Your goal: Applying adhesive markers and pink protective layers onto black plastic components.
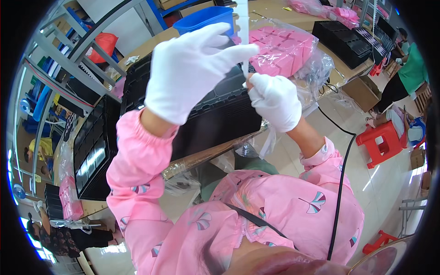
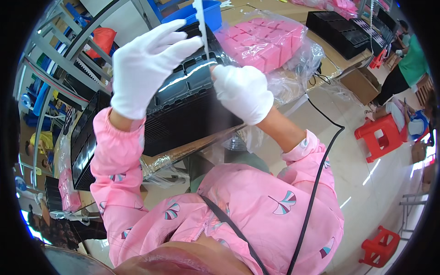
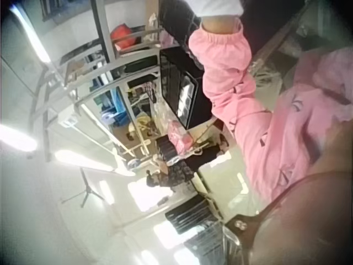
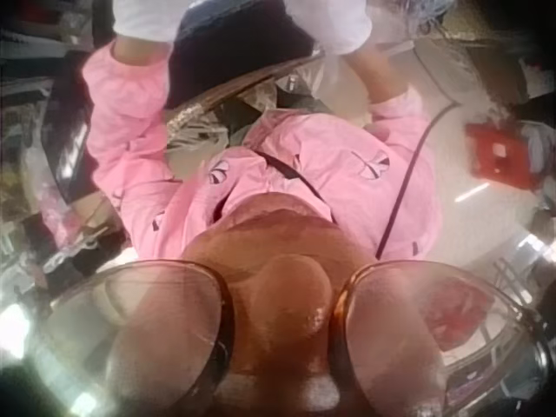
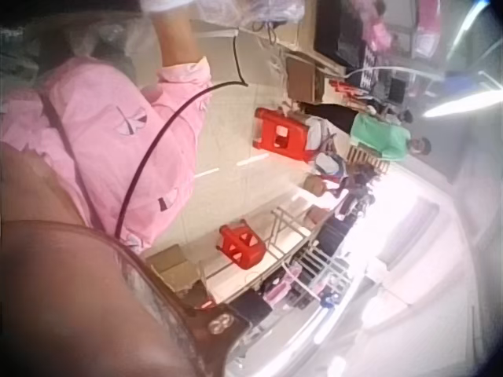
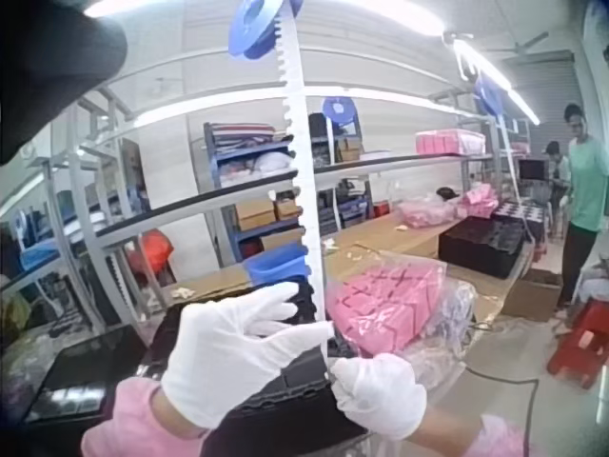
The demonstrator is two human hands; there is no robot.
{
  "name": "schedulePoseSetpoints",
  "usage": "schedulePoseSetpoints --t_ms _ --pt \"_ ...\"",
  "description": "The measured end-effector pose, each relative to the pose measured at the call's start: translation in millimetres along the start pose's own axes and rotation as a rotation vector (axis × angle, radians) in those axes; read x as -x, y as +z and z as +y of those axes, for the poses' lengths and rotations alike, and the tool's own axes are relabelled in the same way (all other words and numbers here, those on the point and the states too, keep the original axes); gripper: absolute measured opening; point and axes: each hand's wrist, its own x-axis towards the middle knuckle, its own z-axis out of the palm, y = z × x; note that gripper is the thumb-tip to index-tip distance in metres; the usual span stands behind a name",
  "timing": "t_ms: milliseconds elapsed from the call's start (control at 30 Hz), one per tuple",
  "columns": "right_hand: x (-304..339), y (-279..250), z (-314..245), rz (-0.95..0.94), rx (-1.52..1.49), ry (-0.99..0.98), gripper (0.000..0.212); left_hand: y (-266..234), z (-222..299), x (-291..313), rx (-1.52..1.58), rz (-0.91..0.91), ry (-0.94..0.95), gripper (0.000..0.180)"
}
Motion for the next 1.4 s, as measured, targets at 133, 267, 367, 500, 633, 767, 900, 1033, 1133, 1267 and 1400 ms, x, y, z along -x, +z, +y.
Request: schedulePoseSetpoints --t_ms 133,267,367,500,633,767,900,1033,1133,1267,1400 --pt "7.2 -1.5 -21.1 -0.131 0.118 -0.003 0.015 5.3 7.7 -8.3 -0.171 -0.064 -0.067 0.031" --pt "6.9 1.3 -30.5 -0.145 0.059 -0.035 0.016 0.5 -11.9 -7.1 0.190 -0.060 -0.326 0.026" --pt "6.3 2.7 -37.5 -0.202 -0.034 -0.001 0.017 -8.4 -16.0 -3.7 0.380 -0.122 -0.461 0.022" --pt "2.4 -1.4 -42.7 -0.142 -0.249 0.019 0.016 -16.4 -24.5 9.9 0.394 -0.164 -0.500 0.021" --pt "5.2 -12.4 -30.0 -0.140 -0.513 0.294 0.027 -22.6 -31.3 26.8 0.416 -0.204 -0.534 0.020" --pt "-10.0 5.5 -17.7 0.108 -0.449 0.027 0.029 -12.7 -37.3 38.8 0.443 -0.248 -0.626 0.023" --pt "-13.5 15.1 -17.1 0.100 -0.389 -0.017 0.036 -3.0 -45.3 46.6 0.469 -0.324 -0.642 0.030" --pt "-15.4 23.8 -17.6 0.052 -0.449 0.069 0.030 -6.4 -45.3 48.3 0.664 -0.347 -0.720 0.036" --pt "-24.4 20.5 -15.9 0.077 -0.345 -0.052 0.025 -5.4 -52.1 49.7 0.743 -0.339 -0.727 0.037" --pt "-22.9 23.1 -13.0 0.126 -0.229 -0.135 0.029 -3.9 -48.2 48.6 0.847 -0.333 -0.737 0.034" --pt "-24.3 28.7 -7.3 0.175 -0.215 -0.231 0.032 1.7 -54.9 51.0 0.904 -0.306 -0.767 0.030"
